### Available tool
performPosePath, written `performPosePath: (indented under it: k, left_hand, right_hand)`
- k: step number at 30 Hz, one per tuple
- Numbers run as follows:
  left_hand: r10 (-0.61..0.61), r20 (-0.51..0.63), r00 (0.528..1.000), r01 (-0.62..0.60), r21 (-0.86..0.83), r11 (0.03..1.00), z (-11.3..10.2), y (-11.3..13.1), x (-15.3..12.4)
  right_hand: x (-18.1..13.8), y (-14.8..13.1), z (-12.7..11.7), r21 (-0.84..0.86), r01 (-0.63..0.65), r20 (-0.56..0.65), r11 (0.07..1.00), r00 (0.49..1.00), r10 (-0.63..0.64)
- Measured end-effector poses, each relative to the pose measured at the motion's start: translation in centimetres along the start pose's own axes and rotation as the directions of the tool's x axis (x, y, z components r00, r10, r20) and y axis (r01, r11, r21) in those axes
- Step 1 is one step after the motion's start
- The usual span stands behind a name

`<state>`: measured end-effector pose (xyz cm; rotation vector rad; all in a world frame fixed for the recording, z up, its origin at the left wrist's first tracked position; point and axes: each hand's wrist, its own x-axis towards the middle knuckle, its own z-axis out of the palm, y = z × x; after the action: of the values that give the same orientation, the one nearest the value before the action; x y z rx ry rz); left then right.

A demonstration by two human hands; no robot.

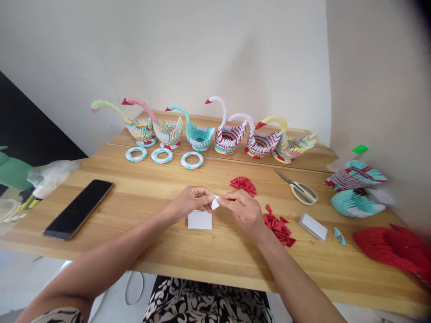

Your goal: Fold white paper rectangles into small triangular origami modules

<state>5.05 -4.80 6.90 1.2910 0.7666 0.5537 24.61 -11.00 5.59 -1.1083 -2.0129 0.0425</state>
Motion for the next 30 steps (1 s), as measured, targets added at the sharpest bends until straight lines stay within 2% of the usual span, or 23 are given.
performPosePath:
  k: [7, 10, 12, 14, 17, 19, 23, 26, 28, 30]
  left_hand:
    - [0.011, -0.040, 0.999, -0.009, 0.067, 0.998, 0.0, -0.2, 0.0]
    - [0.037, -0.070, 0.997, -0.030, 0.111, 0.993, 0.0, -0.4, 0.1]
    - [0.070, -0.080, 0.994, -0.058, 0.143, 0.988, 0.0, -0.5, 0.1]
    - [0.095, -0.082, 0.992, -0.080, 0.169, 0.982, 0.1, -0.6, 0.1]
    - [0.127, -0.089, 0.988, -0.102, 0.245, 0.964, 0.4, -0.6, 0.0]
    - [0.158, -0.097, 0.983, -0.121, 0.308, 0.944, 0.7, -0.6, -0.1]
    - [0.226, -0.093, 0.970, -0.173, 0.388, 0.905, 0.9, -0.6, -0.2]
    - [0.239, -0.090, 0.967, -0.180, 0.426, 0.887, 1.0, -0.7, -0.2]
    - [0.218, -0.083, 0.972, -0.166, 0.414, 0.895, 1.1, -0.8, -0.2]
    - [0.200, -0.075, 0.977, -0.154, 0.403, 0.902, 1.1, -1.0, -0.2]
  right_hand:
    - [0.1, -0.4, 0.3, 0.072, -0.085, 0.009, 0.994, 0.996, 0.084]
    - [-0.1, 0.0, 0.4, 0.163, -0.071, 0.017, 0.984, 0.997, 0.069]
    - [-0.2, 0.2, 0.4, 0.263, -0.143, 0.025, 0.954, 0.990, 0.142]
    - [-0.2, 0.3, 0.4, 0.371, -0.298, 0.073, 0.880, 0.954, 0.292]
    - [-0.1, 0.2, 0.5, 0.476, -0.519, 0.213, 0.710, 0.851, 0.479]
    - [0.0, 0.2, 0.8, 0.508, -0.592, 0.299, 0.625, 0.802, 0.517]
    - [0.2, 0.1, 1.2, 0.563, -0.625, 0.357, 0.540, 0.774, 0.524]
    - [0.3, 0.0, 1.2, 0.544, -0.632, 0.330, 0.552, 0.765, 0.553]
    - [0.3, -0.1, 1.1, 0.490, -0.620, 0.288, 0.613, 0.779, 0.557]
    - [0.2, -0.2, 0.9, 0.403, -0.579, 0.226, 0.708, 0.813, 0.536]
